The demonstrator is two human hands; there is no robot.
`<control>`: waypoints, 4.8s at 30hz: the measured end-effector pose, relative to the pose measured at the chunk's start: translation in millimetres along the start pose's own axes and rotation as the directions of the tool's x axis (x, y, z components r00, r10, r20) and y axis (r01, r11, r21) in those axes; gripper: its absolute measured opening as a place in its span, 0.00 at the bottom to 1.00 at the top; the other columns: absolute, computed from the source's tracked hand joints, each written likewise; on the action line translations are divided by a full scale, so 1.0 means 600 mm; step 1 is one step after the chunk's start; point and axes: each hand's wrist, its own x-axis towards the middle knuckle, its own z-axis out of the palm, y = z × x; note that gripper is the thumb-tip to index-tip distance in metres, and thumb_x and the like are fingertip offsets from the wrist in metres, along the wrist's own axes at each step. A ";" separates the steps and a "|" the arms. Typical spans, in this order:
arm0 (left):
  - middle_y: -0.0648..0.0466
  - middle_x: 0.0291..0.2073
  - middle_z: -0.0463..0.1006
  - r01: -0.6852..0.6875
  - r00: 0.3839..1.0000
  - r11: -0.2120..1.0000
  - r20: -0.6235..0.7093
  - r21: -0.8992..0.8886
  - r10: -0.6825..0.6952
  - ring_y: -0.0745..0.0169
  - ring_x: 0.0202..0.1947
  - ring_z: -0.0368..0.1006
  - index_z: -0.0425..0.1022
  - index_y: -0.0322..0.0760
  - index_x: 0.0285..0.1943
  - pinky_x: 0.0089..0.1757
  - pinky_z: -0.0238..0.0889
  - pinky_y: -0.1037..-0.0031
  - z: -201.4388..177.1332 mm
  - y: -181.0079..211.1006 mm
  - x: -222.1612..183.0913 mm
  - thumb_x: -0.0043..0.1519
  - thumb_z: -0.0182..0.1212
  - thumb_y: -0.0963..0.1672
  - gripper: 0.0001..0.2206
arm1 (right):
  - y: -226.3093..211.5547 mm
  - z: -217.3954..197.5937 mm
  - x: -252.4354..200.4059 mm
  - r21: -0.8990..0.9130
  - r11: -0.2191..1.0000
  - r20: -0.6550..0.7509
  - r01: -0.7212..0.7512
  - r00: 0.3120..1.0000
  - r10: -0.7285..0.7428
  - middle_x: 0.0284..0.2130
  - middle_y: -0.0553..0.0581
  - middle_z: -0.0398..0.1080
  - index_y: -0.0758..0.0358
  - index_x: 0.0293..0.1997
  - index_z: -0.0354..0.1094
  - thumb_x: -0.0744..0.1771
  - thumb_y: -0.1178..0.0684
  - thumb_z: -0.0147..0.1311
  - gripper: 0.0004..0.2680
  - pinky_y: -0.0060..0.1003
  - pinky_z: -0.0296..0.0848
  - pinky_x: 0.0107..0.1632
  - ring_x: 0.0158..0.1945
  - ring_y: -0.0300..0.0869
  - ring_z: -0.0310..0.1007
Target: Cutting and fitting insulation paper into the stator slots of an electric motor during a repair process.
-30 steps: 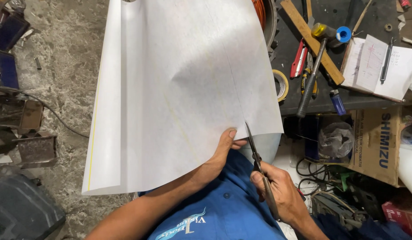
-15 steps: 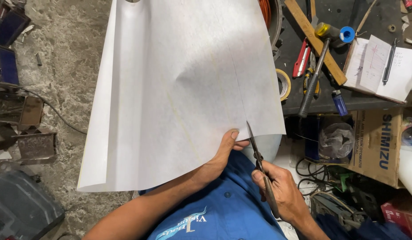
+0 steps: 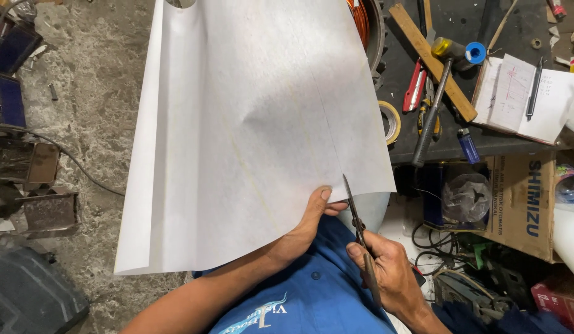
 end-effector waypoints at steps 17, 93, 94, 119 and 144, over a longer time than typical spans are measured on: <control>0.55 0.54 0.78 0.021 0.999 0.999 0.025 -0.032 -0.020 0.73 0.54 0.68 0.59 0.46 0.67 0.64 0.50 0.79 0.003 -0.001 -0.011 0.64 0.32 0.60 0.30 | -0.010 -0.010 0.015 -0.025 0.996 0.014 0.080 0.997 -0.080 0.13 0.47 0.55 0.57 0.18 0.53 0.66 0.37 0.55 0.20 0.32 0.59 0.20 0.15 0.35 0.60; 0.36 0.69 0.69 -0.576 0.434 -0.320 0.613 0.753 0.660 0.27 0.74 0.54 0.70 0.25 0.67 0.66 0.33 0.27 -0.040 0.036 -0.082 0.70 0.44 0.38 0.18 | -0.034 -0.118 -0.003 -0.184 0.971 0.287 -0.150 0.937 0.199 0.20 0.53 0.64 0.61 0.35 0.76 0.66 0.36 0.45 0.19 0.35 0.70 0.33 0.25 0.40 0.69; 0.37 0.68 0.70 -0.576 0.437 -0.325 0.618 0.750 0.654 0.28 0.74 0.55 0.71 0.26 0.66 0.66 0.33 0.27 -0.041 0.035 -0.080 0.71 0.45 0.38 0.17 | -0.031 -0.124 -0.003 -0.260 0.960 0.307 -0.106 0.933 0.186 0.20 0.51 0.64 0.58 0.34 0.75 0.67 0.35 0.44 0.18 0.34 0.71 0.35 0.25 0.39 0.71; 0.44 0.69 0.69 -0.284 0.574 -0.596 0.631 0.751 0.522 0.38 0.74 0.57 0.72 0.32 0.67 0.66 0.41 0.28 -0.005 0.024 -0.065 0.66 0.45 0.43 0.20 | -0.066 -0.115 -0.016 -0.217 0.934 0.373 -0.285 0.860 0.349 0.17 0.60 0.78 0.65 0.38 0.79 0.66 0.36 0.38 0.23 0.34 0.75 0.37 0.24 0.44 0.79; 0.36 0.61 0.77 -0.838 0.337 -0.130 0.690 0.530 0.640 0.37 0.67 0.69 0.75 0.25 0.62 0.70 0.41 0.42 -0.051 0.063 -0.077 0.69 0.50 0.34 0.14 | 0.035 -0.081 0.029 0.230 0.961 0.273 0.155 0.937 -0.217 0.20 0.54 0.67 0.66 0.43 0.72 0.66 0.30 0.45 0.23 0.34 0.71 0.25 0.21 0.40 0.69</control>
